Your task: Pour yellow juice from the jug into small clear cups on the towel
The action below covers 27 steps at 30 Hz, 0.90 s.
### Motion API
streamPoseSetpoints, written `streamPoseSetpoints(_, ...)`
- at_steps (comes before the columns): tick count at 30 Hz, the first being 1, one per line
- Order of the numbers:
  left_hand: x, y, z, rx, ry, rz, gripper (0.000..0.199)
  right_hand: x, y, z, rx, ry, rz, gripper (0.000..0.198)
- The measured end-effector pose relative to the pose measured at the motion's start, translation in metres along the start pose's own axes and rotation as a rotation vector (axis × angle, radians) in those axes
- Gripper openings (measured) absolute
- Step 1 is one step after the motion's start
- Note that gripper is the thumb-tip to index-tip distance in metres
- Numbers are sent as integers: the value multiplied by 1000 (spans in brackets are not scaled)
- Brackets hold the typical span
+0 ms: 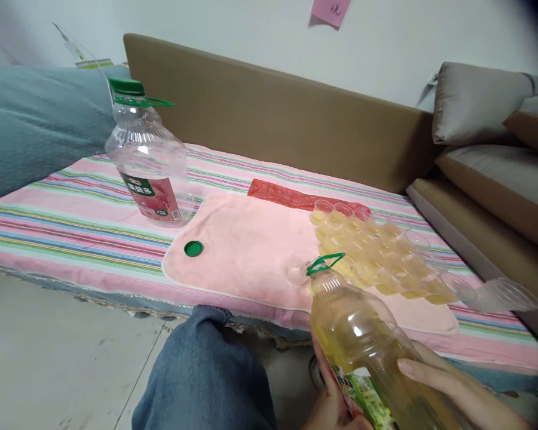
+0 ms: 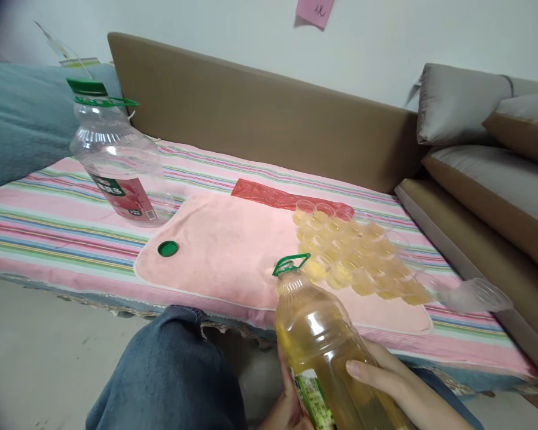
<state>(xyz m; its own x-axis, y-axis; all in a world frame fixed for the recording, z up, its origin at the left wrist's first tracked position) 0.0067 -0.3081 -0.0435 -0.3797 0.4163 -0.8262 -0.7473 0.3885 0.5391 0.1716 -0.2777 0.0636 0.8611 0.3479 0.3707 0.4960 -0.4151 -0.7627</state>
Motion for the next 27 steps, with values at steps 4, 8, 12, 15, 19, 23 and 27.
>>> streamPoseSetpoints(4,-2,1,0,-65,31,42,130,0,-3,0,-9,7,-22,61)
streamPoseSetpoints(8,-2,2,0,-82,38,65,129,2,-2,-1,-11,10,-42,63)
streamPoseSetpoints(12,-3,0,1,-76,33,69,134,4,1,-1,-6,19,-44,61)
streamPoseSetpoints(15,-4,-2,2,-70,27,64,137,6,4,0,6,18,-33,59)
streamPoseSetpoints(19,-3,-2,2,-75,28,64,138,7,7,2,21,10,-35,58)
streamPoseSetpoints(23,-2,-1,1,-86,37,67,137,6,8,2,15,7,-46,60)
streamPoseSetpoints(27,-2,-1,2,-89,37,66,136,6,8,1,15,6,-45,59)
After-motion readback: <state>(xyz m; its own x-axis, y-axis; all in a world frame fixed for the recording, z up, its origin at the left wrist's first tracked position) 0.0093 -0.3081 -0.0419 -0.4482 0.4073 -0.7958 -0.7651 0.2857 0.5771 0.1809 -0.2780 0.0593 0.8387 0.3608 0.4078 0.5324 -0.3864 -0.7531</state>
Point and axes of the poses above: each hand's wrist, its own z-axis towards the middle knuckle, its own x-axis out of the back of the hand, y = z × x, the point moved 1 cm from there along z, towards the middle knuckle, and after that the axes turned 4 degrees about -x, right-handed, at the moved point
